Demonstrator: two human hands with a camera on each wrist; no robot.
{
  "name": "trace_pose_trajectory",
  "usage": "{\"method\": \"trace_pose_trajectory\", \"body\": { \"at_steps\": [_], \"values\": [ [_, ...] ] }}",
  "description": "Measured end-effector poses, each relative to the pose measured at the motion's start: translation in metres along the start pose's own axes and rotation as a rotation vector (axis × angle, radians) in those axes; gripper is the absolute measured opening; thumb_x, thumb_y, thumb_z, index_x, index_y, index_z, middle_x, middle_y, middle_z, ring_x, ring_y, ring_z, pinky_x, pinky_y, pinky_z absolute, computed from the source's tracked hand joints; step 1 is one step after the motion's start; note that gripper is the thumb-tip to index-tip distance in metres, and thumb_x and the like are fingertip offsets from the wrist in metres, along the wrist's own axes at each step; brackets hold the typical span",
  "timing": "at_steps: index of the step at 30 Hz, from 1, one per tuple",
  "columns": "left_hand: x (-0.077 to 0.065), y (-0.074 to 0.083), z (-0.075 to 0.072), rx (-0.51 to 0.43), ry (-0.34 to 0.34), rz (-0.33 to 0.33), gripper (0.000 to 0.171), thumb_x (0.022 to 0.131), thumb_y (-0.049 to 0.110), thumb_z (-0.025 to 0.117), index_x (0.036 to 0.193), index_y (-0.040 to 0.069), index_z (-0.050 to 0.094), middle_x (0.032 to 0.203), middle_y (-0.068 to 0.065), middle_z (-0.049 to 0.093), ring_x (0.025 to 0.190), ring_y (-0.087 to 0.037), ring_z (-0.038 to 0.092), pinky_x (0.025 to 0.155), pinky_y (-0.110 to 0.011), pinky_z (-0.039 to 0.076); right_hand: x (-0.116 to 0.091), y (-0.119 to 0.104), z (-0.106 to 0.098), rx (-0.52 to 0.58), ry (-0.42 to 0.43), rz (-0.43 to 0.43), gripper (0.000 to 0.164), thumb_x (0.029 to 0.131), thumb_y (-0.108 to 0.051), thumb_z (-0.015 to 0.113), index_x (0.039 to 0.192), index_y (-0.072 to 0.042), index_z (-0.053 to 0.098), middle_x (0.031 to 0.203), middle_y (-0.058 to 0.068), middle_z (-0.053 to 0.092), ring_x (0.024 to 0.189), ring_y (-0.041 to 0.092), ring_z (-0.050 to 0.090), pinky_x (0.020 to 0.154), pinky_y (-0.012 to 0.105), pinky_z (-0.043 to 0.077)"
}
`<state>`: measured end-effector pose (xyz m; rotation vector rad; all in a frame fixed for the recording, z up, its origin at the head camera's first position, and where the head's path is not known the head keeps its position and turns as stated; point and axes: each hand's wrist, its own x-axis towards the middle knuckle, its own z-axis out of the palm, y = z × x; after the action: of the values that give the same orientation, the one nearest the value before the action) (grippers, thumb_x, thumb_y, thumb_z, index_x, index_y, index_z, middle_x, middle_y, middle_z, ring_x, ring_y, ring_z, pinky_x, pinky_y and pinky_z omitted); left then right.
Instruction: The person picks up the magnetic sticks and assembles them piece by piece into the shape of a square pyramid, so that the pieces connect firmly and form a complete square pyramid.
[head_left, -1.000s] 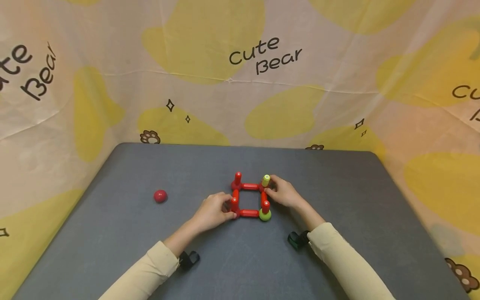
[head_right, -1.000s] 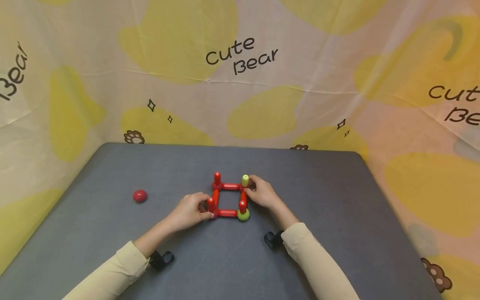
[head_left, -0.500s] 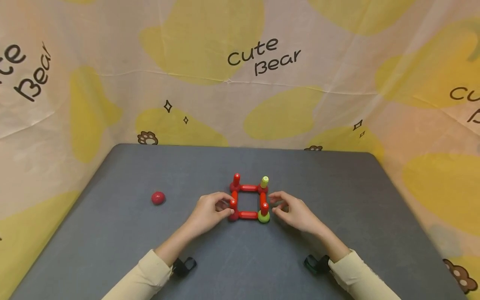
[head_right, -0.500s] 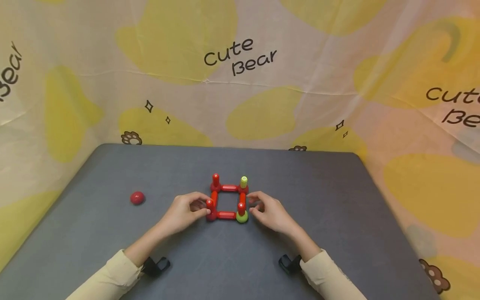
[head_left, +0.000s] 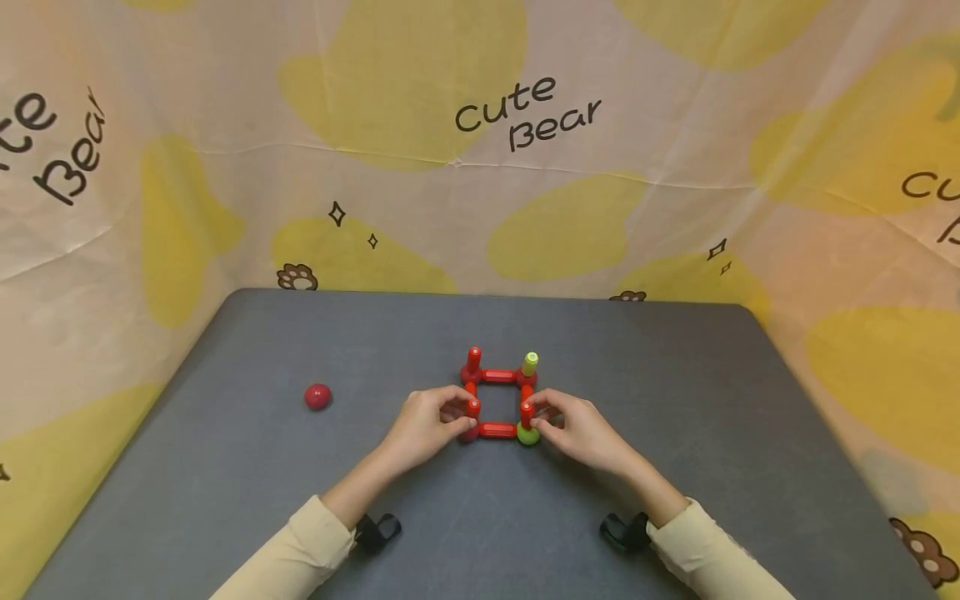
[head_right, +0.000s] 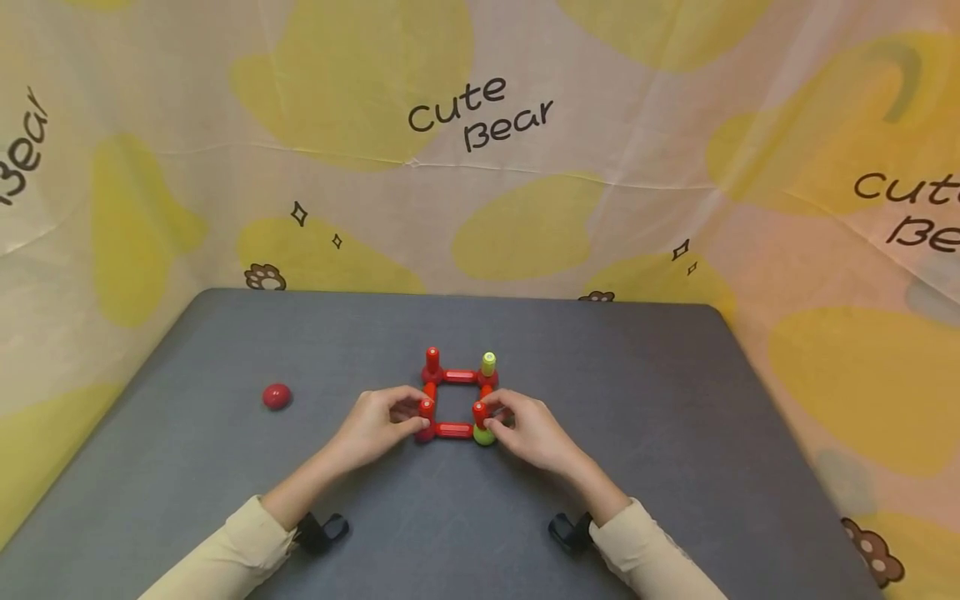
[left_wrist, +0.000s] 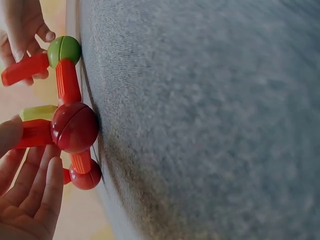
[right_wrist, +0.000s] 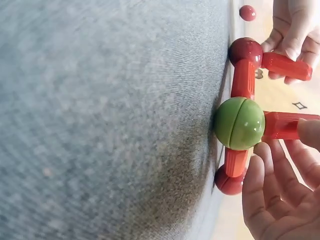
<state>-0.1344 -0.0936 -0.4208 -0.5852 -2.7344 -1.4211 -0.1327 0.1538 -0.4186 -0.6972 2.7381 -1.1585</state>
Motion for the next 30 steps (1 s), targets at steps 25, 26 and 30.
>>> {"method": "trace_pose_trajectory", "body": {
  "at_steps": [25,26,30],
  "values": [
    [0.02,0.003,0.013,0.119,0.002,0.019,0.022,0.074,0.015,0.076,0.093,0.005,0.07,0.071,0.002,0.064,0.061,-0.004,0.057,0.056,-0.018,0.047,0.022,-0.002,0.009,-0.042,0.011,0.011,0.02,0.084,-0.014,0.066,0.103,-0.008,0.063,0.086,0.0,0.064,0.074,0.01,0.058,0.062,0.02,0.048],
    [0.021,0.004,0.013,0.121,0.002,0.015,0.022,0.074,0.015,0.076,0.093,0.006,0.07,0.071,0.003,0.063,0.061,-0.004,0.056,0.055,-0.018,0.047,0.022,-0.002,0.009,-0.043,0.009,0.009,0.02,0.085,-0.014,0.065,0.103,-0.008,0.063,0.086,-0.001,0.064,0.074,0.009,0.058,0.062,0.02,0.048],
    [0.022,0.004,0.013,0.133,0.008,0.009,0.021,0.074,0.015,0.076,0.092,0.006,0.07,0.069,0.003,0.062,0.059,-0.003,0.055,0.055,-0.018,0.046,0.023,-0.003,0.009,-0.046,0.006,0.004,0.02,0.085,-0.014,0.065,0.104,-0.007,0.063,0.084,-0.001,0.063,0.073,0.008,0.057,0.063,0.02,0.047]
  ]
}}
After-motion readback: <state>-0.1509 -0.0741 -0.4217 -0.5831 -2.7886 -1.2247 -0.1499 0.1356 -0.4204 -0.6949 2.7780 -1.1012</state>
